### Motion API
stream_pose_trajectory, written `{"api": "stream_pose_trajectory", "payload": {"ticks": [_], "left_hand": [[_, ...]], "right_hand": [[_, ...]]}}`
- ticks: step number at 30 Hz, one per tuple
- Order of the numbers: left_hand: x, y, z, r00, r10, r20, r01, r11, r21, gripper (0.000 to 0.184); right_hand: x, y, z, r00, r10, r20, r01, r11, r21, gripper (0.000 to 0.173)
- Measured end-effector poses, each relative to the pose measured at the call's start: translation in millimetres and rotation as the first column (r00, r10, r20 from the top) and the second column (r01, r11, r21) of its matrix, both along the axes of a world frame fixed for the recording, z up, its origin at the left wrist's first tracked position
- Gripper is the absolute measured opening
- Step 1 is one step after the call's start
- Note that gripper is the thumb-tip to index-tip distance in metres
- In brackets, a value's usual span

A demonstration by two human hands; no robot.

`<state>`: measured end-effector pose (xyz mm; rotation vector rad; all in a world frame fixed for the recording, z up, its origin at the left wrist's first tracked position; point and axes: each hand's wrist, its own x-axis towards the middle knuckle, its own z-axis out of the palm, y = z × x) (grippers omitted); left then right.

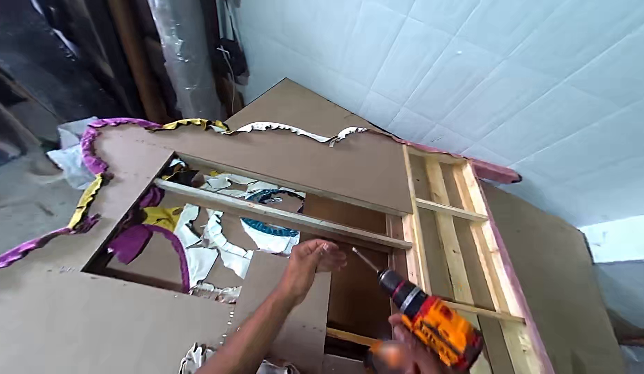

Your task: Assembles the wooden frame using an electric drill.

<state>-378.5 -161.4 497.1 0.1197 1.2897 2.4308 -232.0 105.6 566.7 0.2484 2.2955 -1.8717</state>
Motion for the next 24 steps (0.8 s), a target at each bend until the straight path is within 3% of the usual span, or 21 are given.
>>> {"api": "stream_pose_trajectory", "payload": {"ticks": [4,10,15,21,24], "left_hand": [[38,-32,7,0.999,0.013,0.049,-0.021,0.986,0.163,0.035],[42,-70,7,0.993,0.052,0.102,-0.068,0.986,0.153,0.033],[32,-79,-4,0.991,0.0,0.13,-0.024,0.983,0.181,0.031],[3,-109,-21,0.979,-0.17,0.116,0.145,0.97,0.195,0.028],[-9,-118,-29,0.973,-0.176,0.151,0.139,0.964,0.227,0.029]], "right_hand": [[28,-47,-13,0.998,0.056,-0.037,-0.06,0.988,-0.143,0.026],[17,-55,-6,0.985,0.173,0.024,-0.169,0.977,-0.131,0.03],[2,-60,-11,0.974,0.212,0.079,-0.203,0.974,-0.104,0.033],[-22,-70,-8,0.953,0.247,0.175,-0.239,0.969,-0.066,0.033],[-42,-82,-3,0.947,0.249,0.201,-0.244,0.968,-0.049,0.032]]}}
